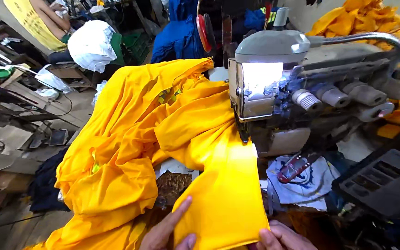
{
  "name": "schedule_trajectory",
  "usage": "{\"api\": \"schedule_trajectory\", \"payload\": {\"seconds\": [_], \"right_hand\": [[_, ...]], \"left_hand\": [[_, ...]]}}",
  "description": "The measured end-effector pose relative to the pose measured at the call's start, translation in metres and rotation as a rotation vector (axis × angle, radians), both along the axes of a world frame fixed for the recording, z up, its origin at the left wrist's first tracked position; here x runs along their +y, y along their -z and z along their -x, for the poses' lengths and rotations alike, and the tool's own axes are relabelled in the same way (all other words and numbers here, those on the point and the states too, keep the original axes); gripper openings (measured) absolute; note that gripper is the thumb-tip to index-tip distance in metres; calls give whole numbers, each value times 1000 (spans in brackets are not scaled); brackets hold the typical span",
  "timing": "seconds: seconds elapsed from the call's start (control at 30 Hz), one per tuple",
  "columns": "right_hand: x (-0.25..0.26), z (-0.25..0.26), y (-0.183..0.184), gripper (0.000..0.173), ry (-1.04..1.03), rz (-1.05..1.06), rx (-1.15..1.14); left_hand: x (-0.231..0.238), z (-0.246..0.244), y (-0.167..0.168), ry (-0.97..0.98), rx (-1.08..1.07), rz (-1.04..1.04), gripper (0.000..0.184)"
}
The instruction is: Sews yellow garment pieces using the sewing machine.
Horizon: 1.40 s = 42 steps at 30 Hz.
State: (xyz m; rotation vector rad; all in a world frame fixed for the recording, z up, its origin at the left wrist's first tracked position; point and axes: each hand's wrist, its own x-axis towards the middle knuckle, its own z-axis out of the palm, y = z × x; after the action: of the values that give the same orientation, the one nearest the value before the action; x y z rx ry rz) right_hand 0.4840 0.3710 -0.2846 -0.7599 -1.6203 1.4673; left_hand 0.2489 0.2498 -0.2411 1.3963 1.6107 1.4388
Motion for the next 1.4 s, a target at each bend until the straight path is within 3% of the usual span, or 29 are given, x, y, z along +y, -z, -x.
{"api": "schedule_trajectory", "payload": {"seconds": [0.27,0.37,0.47,0.57,0.7,0.87,1.0,1.1,1.17,1.23,1.3,1.4], "right_hand": [[73,57,-30,19,101,-11,99],[89,80,-26,31,216,8,199],[85,83,-28,34,239,68,227],[69,66,-27,32,181,146,190],[48,48,-25,30,46,186,129],[44,73,-29,33,-146,148,140],[53,90,-41,43,-102,221,93],[59,81,-43,40,86,259,92],[65,66,-33,40,170,227,72],[69,54,-20,40,214,207,33],[65,48,-11,41,205,171,-32],[54,45,-5,45,167,62,-134]], "left_hand": [[94,68,-48,142,-52,126,63],[141,90,-60,147,-174,245,69],[169,100,-65,120,-247,224,74],[149,96,-48,8,-372,161,74],[81,52,-10,-152,-631,63,79],[29,-27,-2,-94,-848,0,79],[19,-57,-4,-29,-886,-1,79],[15,-51,-5,40,-726,106,70],[17,-32,-17,62,-374,228,44],[32,-13,-33,-36,44,175,23],[66,4,-45,-265,356,104,25],[113,28,-57,-337,448,260,45]]}}
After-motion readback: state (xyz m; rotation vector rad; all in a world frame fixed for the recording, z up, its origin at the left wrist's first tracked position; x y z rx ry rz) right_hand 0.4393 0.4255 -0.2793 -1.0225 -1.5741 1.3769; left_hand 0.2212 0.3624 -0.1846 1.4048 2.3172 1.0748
